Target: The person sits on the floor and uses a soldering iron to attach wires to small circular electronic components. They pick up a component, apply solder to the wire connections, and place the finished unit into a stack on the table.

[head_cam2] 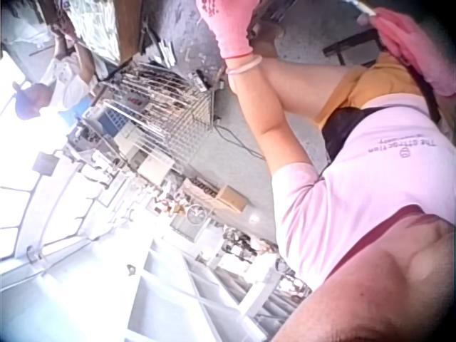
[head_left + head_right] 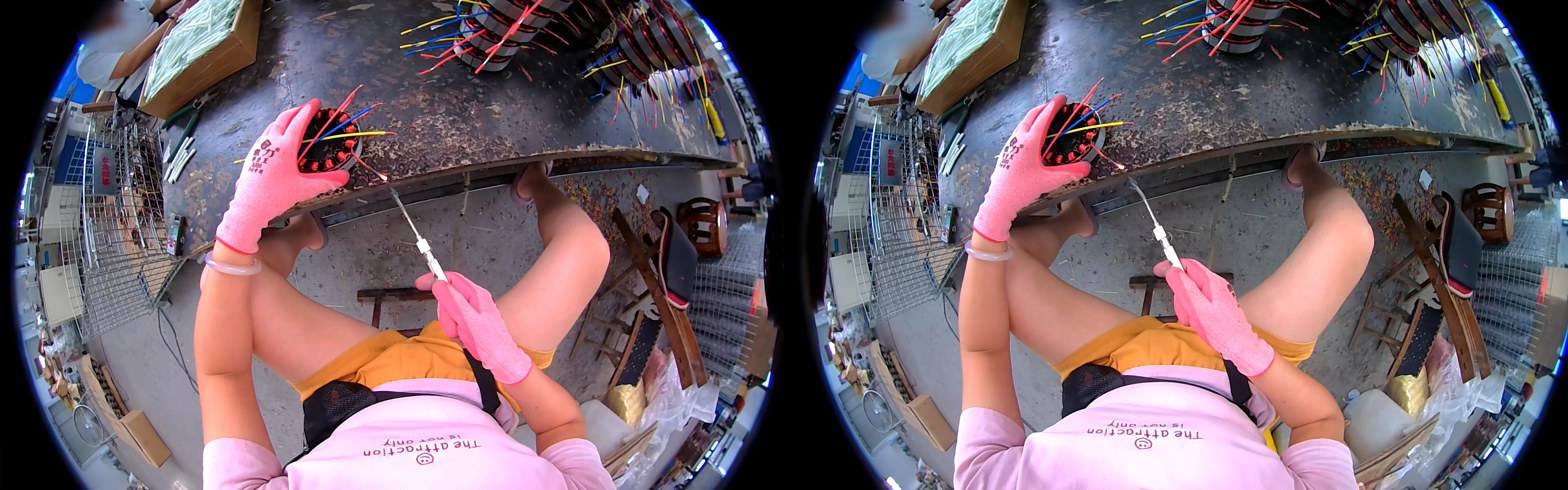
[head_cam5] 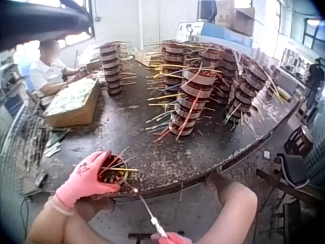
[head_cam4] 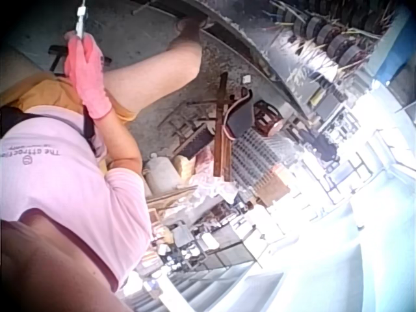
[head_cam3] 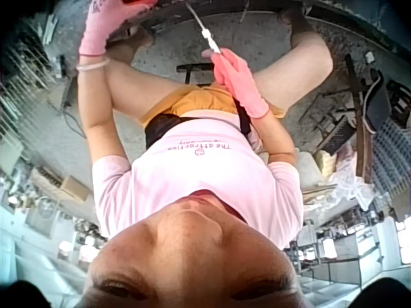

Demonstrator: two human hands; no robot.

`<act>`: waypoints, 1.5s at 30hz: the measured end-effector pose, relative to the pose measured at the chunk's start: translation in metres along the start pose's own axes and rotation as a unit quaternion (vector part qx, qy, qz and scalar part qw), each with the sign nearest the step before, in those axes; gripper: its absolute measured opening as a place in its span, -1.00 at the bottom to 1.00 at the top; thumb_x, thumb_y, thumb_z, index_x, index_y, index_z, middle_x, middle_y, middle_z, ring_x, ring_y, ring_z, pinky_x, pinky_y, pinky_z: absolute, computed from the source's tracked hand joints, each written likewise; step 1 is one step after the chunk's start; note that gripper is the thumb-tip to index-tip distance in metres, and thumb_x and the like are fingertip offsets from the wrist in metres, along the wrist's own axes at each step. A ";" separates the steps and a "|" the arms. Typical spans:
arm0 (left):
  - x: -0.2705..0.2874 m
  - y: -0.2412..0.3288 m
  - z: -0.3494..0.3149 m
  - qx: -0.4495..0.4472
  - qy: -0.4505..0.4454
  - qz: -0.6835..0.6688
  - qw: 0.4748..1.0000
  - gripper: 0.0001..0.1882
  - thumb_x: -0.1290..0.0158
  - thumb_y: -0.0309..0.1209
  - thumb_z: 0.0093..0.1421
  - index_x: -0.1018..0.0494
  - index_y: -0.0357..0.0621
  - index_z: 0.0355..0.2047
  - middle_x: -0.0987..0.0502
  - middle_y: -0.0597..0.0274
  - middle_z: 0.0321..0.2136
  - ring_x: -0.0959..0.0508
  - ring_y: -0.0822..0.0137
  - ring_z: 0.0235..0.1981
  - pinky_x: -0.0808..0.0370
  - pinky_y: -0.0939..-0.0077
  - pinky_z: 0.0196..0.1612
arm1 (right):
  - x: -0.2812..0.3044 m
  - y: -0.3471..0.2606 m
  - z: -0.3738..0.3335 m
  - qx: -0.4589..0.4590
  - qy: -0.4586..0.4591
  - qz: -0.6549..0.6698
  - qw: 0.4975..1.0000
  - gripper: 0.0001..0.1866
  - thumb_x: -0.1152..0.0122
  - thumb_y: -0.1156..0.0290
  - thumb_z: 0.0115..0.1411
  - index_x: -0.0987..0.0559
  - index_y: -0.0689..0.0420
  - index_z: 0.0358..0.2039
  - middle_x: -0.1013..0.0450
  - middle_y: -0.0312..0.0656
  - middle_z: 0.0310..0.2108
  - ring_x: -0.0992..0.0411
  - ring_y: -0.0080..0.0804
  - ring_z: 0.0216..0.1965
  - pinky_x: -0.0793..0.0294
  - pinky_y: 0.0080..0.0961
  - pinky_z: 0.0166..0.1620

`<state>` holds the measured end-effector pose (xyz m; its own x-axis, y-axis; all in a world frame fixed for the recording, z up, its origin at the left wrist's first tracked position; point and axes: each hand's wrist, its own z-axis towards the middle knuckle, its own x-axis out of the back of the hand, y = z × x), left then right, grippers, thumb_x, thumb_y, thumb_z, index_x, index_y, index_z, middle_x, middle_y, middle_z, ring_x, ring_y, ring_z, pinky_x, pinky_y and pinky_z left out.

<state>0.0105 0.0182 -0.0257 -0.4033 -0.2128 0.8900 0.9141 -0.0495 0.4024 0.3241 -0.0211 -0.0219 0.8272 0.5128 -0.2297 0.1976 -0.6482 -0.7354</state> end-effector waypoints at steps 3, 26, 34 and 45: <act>0.000 0.000 0.000 0.001 0.000 -0.001 1.000 -0.03 -0.41 -0.13 -0.16 -0.24 -0.21 0.23 -0.38 -0.02 0.12 -0.40 -0.04 0.12 -0.39 0.23 0.15 | 0.001 0.003 0.001 0.006 0.000 -0.012 1.000 -0.63 0.06 0.20 0.41 -0.50 0.25 -0.03 -0.18 -0.50 -0.74 -0.05 -0.78 -0.68 0.03 -0.73 -0.57; 0.000 0.000 0.000 0.003 -0.005 0.000 1.000 -0.03 -0.40 -0.14 -0.15 -0.22 -0.21 0.24 -0.36 -0.01 0.14 -0.39 -0.03 0.14 -0.37 0.24 0.17 | -0.001 -0.002 -0.001 0.005 -0.002 0.003 1.000 -0.63 0.06 0.22 0.40 -0.50 0.27 -0.03 -0.19 -0.48 -0.73 -0.08 -0.77 -0.66 -0.01 -0.72 -0.55; 0.000 0.000 0.000 0.004 -0.005 -0.002 1.000 -0.03 -0.40 -0.14 -0.15 -0.23 -0.21 0.24 -0.37 -0.01 0.13 -0.39 -0.03 0.14 -0.37 0.24 0.17 | 0.003 0.001 0.001 0.009 -0.007 0.011 1.000 -0.67 0.00 0.26 0.37 -0.52 0.24 -0.05 -0.23 -0.46 -0.68 -0.13 -0.76 -0.65 -0.08 -0.70 -0.58; 0.018 0.001 0.003 -0.035 -0.061 -0.055 0.996 -0.11 -0.32 -0.39 -0.19 -0.27 -0.21 0.22 -0.35 -0.01 0.14 -0.36 -0.01 0.16 -0.31 0.24 0.23 | 0.004 -0.003 -0.003 0.000 0.003 0.034 0.999 -0.67 0.03 0.24 0.39 -0.51 0.23 -0.04 -0.17 -0.49 -0.70 -0.05 -0.77 -0.66 0.02 -0.70 -0.58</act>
<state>0.0043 0.0176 -0.0081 -0.4993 -0.0833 0.8624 0.8631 -0.1353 0.4866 0.3284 -0.0187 -0.0182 0.8421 0.4642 -0.2746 0.1411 -0.6810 -0.7185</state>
